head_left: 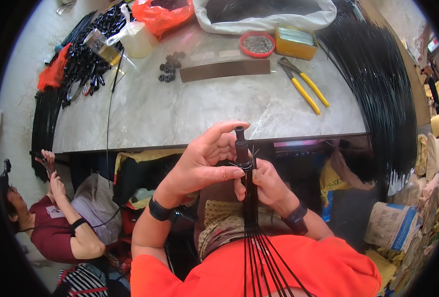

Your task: The person inserts black umbrella ribs into a central hub, secures them with a wire loop by hand, and uses yellow-handled pliers to twist and cut the wire.

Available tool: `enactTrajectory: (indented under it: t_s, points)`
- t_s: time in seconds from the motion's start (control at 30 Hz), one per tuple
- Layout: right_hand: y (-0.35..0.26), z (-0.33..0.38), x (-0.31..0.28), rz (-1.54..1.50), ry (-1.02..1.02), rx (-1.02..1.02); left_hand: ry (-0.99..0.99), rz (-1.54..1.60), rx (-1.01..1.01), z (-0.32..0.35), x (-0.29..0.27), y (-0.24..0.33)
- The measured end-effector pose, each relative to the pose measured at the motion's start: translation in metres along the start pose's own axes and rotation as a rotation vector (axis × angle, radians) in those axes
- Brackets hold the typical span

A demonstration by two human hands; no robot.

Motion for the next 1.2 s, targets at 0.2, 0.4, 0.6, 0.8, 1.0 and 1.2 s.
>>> enactTrajectory:
  t_s: [0.2,0.4,0.6,0.8,1.0,1.2]
  points:
    - [0.003,0.002,0.003,-0.037,-0.02,0.04,0.136,0.02,-0.141,0.015,-0.001,-0.004]
    - [0.003,0.0,0.007,-0.057,-0.054,0.059,0.094,-0.038,-0.071,0.016,-0.002,0.001]
    - [0.003,0.0,0.008,-0.095,-0.048,0.092,0.129,-0.21,0.026,0.018,-0.003,0.001]
    - [0.0,0.002,0.012,-0.114,-0.106,0.104,0.178,-0.045,0.008,0.025,0.002,-0.005]
    - [-0.007,0.003,0.018,-0.076,-0.091,0.081,0.271,-0.136,0.118,0.033,0.006,-0.001]
    - [-0.01,0.002,0.025,0.068,0.009,0.045,0.265,-0.1,0.125,0.031,0.001,-0.003]
Point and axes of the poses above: each hand's wrist, its own z-axis away from the middle knuckle, its own x-axis out of the palm, y = z × x, the point moved 4 cm from there along -z, towards the middle knuckle, and after that the axes turned 14 degrees about y, right-handed, at the moved point
